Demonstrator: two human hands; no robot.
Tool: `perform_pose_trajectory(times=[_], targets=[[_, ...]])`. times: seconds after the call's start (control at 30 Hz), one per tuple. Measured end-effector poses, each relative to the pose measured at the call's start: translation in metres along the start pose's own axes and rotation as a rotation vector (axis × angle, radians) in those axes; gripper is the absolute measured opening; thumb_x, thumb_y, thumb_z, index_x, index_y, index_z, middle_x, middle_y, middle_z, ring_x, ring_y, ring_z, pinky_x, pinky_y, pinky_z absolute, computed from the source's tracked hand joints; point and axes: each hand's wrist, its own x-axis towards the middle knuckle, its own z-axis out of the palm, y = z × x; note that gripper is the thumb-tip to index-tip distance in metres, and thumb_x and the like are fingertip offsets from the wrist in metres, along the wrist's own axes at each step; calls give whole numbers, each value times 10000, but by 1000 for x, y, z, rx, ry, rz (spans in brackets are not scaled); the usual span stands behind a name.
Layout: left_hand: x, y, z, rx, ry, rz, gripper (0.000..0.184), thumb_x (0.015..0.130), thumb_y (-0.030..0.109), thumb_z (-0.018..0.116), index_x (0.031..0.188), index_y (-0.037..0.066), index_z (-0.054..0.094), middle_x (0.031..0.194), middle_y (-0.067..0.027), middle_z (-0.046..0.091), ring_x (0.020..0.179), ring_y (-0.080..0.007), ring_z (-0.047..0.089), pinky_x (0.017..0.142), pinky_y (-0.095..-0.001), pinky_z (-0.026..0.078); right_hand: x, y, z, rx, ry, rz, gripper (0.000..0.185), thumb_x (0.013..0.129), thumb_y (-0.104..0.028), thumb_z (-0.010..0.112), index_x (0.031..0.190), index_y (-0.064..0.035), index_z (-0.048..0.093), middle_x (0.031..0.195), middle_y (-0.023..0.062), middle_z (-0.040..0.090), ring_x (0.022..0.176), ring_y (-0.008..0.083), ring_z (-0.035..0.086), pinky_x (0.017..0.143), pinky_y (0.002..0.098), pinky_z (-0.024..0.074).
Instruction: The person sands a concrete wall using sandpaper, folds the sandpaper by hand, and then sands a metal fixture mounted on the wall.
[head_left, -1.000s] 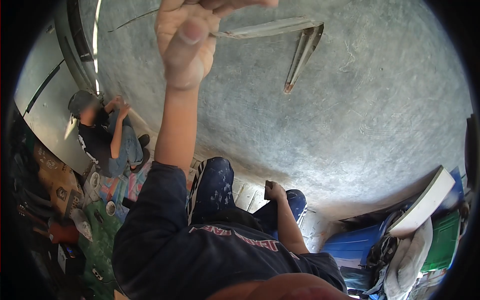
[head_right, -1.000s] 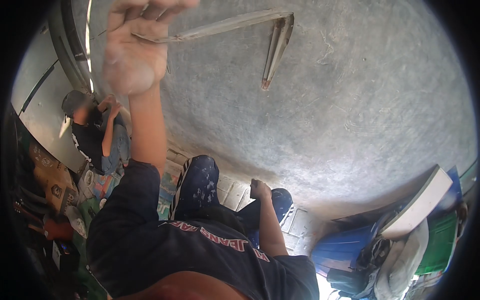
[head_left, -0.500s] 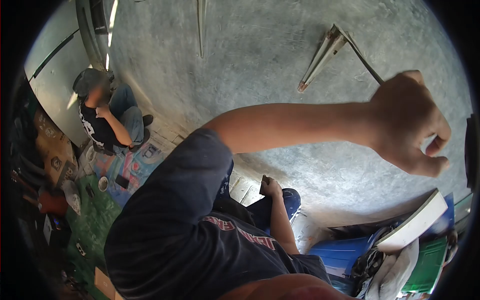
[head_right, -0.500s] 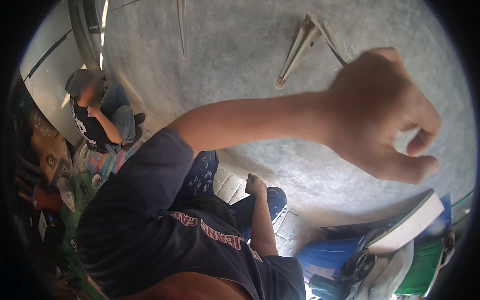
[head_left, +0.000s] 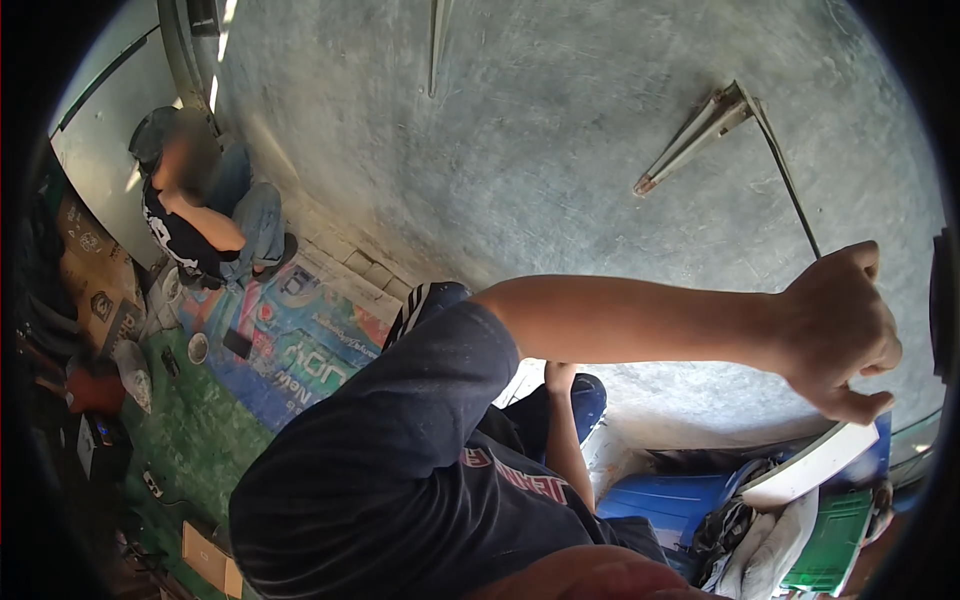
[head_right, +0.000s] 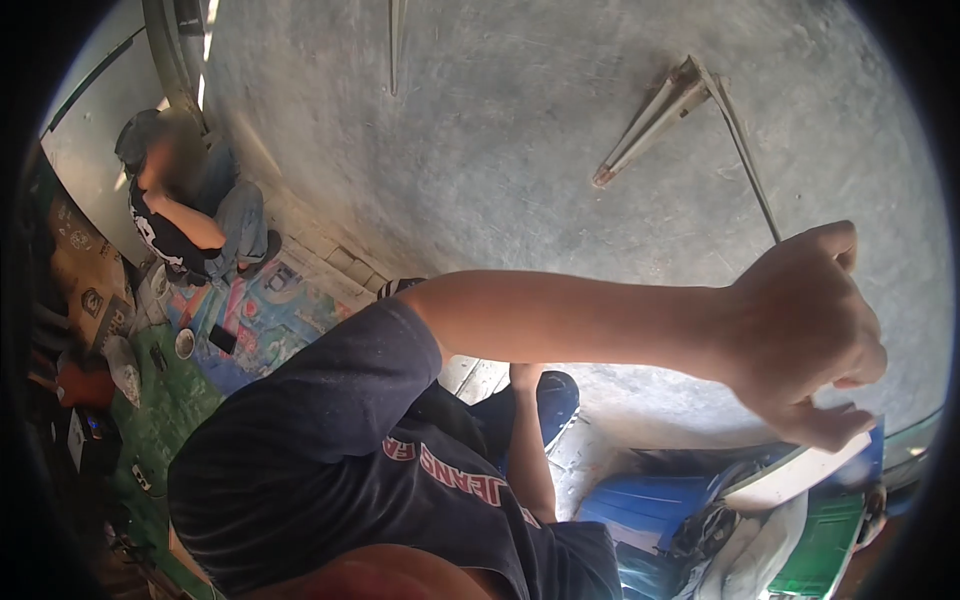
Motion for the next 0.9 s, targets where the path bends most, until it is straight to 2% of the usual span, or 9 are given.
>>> perform_pose_trajectory(times=[0.2,0.23,0.33,0.4,0.5,0.67,0.8,0.87,0.9], targets=[[-31,-2,-45,51,511,127,332,713,400,619,933,152,605,942,-54,605,837,-215,573,825,-413,304,5,-136,-27,9,72,-58,389,915,-249,590,1180,35,572,1179,180,606,1097,294,560,941,418,433],[-44,-2,-64,114,467,119,552,693,429,637,1130,109,534,1194,-124,499,1115,-294,475,923,-491,291,7,-131,-32,55,84,-51,387,911,-243,596,1176,39,569,1163,168,608,1084,280,559,940,407,432],[-97,-13,-111,231,433,-103,747,791,495,587,1371,61,403,1430,-246,322,1330,-347,297,1021,-537,216,22,-168,-42,107,204,-64,388,914,-233,604,1170,54,557,1126,146,610,1051,254,555,946,376,423],[-135,-29,-112,105,811,-146,818,802,469,623,1403,8,316,1401,-228,339,1311,-338,298,1041,-460,217,31,-199,-51,198,225,-81,435,944,-245,587,1257,50,521,1227,121,560,1111,212,523,940,337,424],[-196,-16,-148,131,127,-762,535,857,322,627,1278,22,491,1223,-126,554,1182,-234,477,1025,-417,318,44,-270,-45,404,198,-32,347,989,-181,530,1256,42,535,1208,100,587,1095,145,537,948,302,420],[-258,-18,-157,-514,-111,-1273,464,839,296,714,1185,15,584,1098,-77,609,930,-143,602,845,-294,470,45,-306,-23,506,138,-62,320,973,-212,570,1166,43,586,1053,69,645,967,125,587,868,280,453],[-270,-18,-175,-639,-27,-1389,370,847,251,720,1123,24,622,1034,-48,630,838,-97,593,745,-245,481,44,-312,-24,481,38,-37,222,951,-172,601,1070,15,605,977,45,647,886,93,568,787,267,451],[-274,-24,-181,-793,-51,-1254,334,865,235,709,1125,45,618,943,-26,634,763,-58,570,619,-195,455,53,-321,-40,121,-153,-205,266,887,-173,677,1063,15,609,982,74,659,916,139,591,813,301,455],[-266,-25,-182,-753,50,-1107,325,872,271,713,1066,34,606,813,18,579,686,-44,508,579,-206,425,60,-338,-44,-136,58,-400,471,796,-255,762,1140,14,585,1073,121,647,1008,215,591,883,352,434]])
